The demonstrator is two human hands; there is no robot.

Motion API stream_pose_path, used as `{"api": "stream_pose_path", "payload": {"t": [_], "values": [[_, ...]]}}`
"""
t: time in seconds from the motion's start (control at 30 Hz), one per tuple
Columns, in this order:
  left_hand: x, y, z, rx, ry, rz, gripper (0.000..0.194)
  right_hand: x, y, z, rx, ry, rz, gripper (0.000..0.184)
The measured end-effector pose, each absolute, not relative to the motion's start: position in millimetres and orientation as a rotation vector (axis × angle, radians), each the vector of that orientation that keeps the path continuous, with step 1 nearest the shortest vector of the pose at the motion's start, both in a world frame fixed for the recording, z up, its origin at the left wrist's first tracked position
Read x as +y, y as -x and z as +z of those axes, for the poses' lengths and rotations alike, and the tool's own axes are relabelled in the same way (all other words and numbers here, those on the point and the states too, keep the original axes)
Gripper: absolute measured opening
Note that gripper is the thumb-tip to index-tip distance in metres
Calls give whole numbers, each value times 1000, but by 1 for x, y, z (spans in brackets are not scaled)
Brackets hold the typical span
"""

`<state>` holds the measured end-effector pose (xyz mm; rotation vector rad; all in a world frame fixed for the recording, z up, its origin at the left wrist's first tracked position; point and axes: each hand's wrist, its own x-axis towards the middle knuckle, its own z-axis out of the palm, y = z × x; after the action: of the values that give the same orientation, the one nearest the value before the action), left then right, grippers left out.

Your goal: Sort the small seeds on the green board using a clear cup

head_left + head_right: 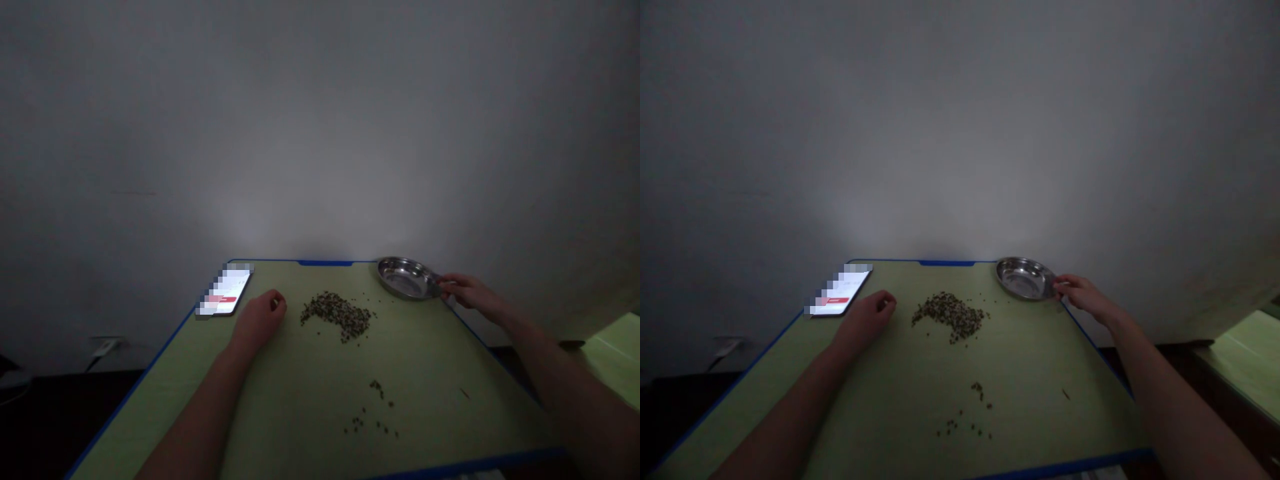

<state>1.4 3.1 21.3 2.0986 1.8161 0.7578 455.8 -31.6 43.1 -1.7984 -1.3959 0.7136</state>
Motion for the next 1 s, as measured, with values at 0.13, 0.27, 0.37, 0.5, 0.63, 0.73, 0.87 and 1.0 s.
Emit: {"api": "stream_pose_path", "payload": {"t": [0.13, 0.27, 0.37, 0.5, 0.63, 0.73, 0.87, 1.0], "values": [[4, -1, 20, 1842, -2086, 738, 24, -19, -453, 24, -1358, 1744, 703, 41], [5, 1, 18, 1852, -2076, 731, 25, -6, -443, 21, -1367, 1722, 659, 39], [5, 2, 18, 1852, -2075, 718, 25, -1, -435, 23, -1398, 1706, 637, 38], [5, 2, 18, 1858, -2076, 728, 25, 0, -431, 28, -1453, 1696, 631, 35], [5, 1, 19, 1856, -2073, 722, 25, -4, -419, 43, -1464, 1654, 518, 34], [5, 0, 19, 1852, -2068, 719, 25, -3, -387, 58, -1618, 1491, 476, 29], [6, 3, 18, 1858, -2061, 710, 25, 8, -325, 65, -1949, 1332, 225, 17], [7, 4, 16, 1851, -2075, 724, 25, 23, -283, 50, -2263, 1545, -94, 18]]}}
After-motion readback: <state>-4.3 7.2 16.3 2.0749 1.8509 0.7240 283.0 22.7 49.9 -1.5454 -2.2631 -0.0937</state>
